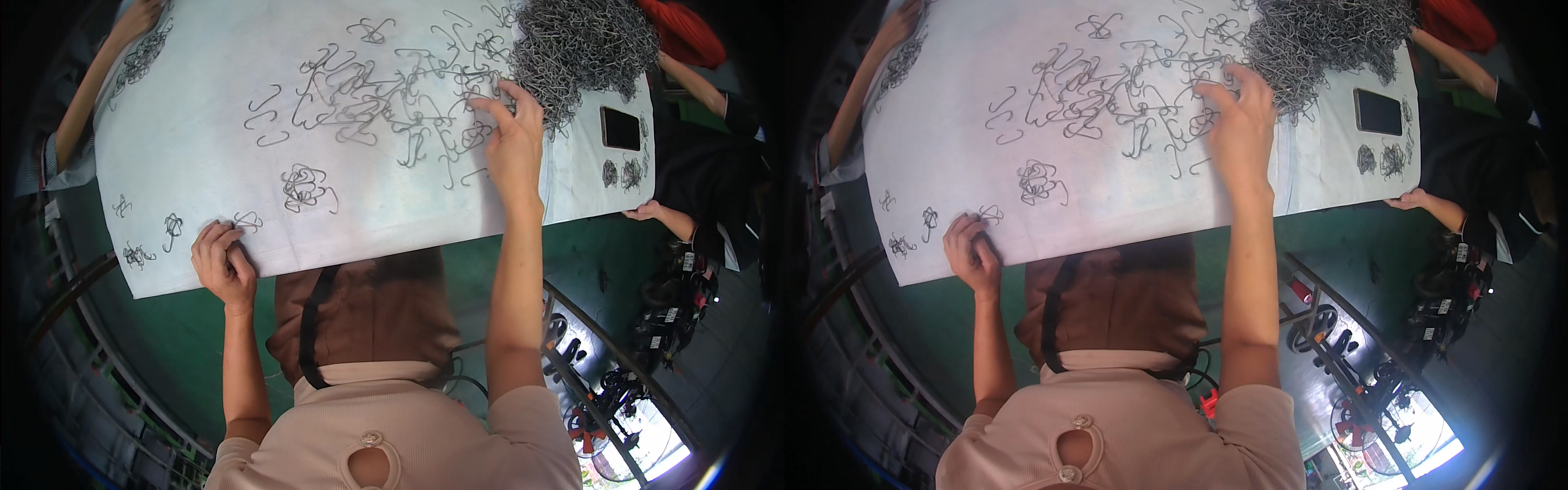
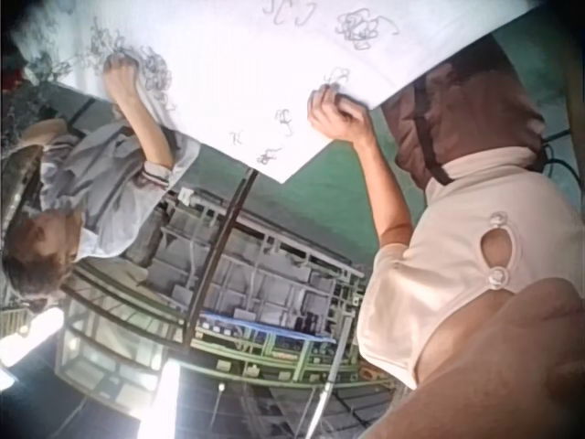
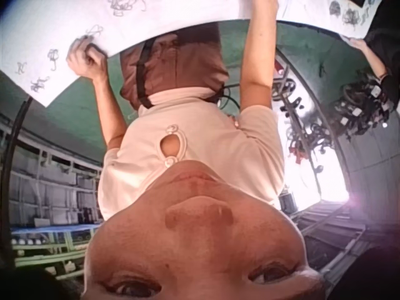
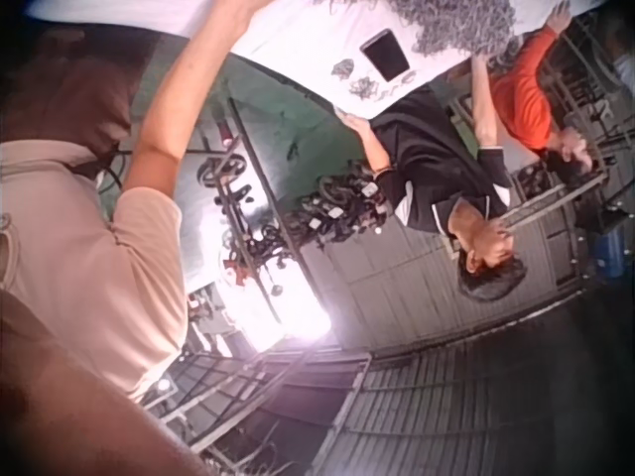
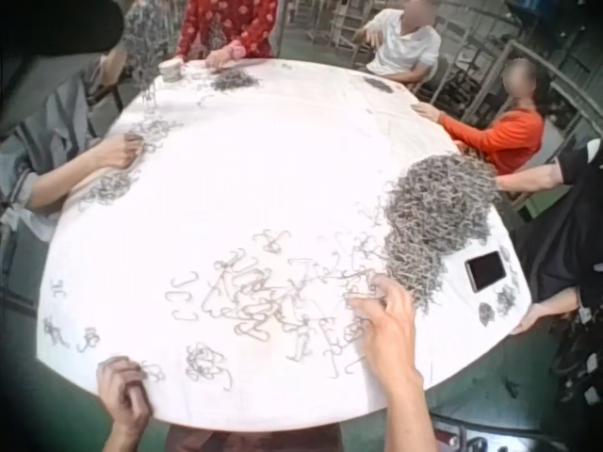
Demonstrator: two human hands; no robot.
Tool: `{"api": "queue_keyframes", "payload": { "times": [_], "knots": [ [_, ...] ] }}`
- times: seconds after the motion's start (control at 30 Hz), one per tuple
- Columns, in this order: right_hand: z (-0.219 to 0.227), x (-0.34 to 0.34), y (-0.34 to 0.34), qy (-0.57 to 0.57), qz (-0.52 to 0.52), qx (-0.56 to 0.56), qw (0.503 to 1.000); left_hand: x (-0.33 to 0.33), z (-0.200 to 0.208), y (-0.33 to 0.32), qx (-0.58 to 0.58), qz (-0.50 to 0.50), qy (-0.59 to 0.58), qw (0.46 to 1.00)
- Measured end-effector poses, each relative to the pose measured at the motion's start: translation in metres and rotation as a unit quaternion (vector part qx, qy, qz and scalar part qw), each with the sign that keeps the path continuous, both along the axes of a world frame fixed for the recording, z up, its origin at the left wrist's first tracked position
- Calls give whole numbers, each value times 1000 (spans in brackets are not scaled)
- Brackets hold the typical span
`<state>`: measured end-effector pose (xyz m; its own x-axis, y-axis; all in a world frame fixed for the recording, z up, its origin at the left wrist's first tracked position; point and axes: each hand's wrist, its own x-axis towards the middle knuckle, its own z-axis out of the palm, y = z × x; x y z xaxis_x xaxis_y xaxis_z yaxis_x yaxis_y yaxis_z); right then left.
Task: The person gathers tangled metal wire pieces from a table and attaches them to small round metal discs. They handle the components one at a time, repeatedly picking up wires and discs and joining them by hand.
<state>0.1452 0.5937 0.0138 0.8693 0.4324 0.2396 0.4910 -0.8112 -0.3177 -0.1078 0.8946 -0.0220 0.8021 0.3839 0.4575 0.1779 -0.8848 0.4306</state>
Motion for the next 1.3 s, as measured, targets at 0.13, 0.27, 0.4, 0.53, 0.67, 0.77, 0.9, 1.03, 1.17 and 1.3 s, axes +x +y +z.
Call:
{"api": "queue_keyframes", "payload": {
  "times": [0.13, 0.27, 0.4, 0.53, 0.67, 0.77, 0.9, 1.03, 1.17, 1.3],
  "knots": [
    [-4, -12, 12, -4, -24, 29, 999, 1, 1, 0, 2, -4, -7, 1000],
    [-4, -24, 22, -19, -29, 47, 998, 0, -1, 1, 2, -2, -2, 1000],
    [-8, -24, 6, -25, -112, 35, 993, 0, 0, 0, 6, -3, -6, 1000],
    [-7, -22, -2, -24, -112, 50, 992, 1, 0, 0, 9, -7, -8, 1000],
    [-8, -17, 23, 40, -141, 53, 988, 1, -2, 1, 9, -11, -12, 1000],
    [-7, -10, 43, 37, -174, -7, 984, 1, 0, 0, 10, -14, -18, 1000],
    [-6, -4, 57, 83, -216, -86, 969, 0, -2, 1, 3, -12, -19, 1000],
    [-8, 3, 55, 135, -190, -131, 964, -2, -2, 1, -6, -13, -17, 1000],
    [6, 5, 49, 187, -141, -50, 971, -1, -4, 1, 0, 1, -32, 999],
    [20, -38, 70, 199, -19, 95, 975, -2, -1, 0, 6, 9, -30, 999]
  ]
}}
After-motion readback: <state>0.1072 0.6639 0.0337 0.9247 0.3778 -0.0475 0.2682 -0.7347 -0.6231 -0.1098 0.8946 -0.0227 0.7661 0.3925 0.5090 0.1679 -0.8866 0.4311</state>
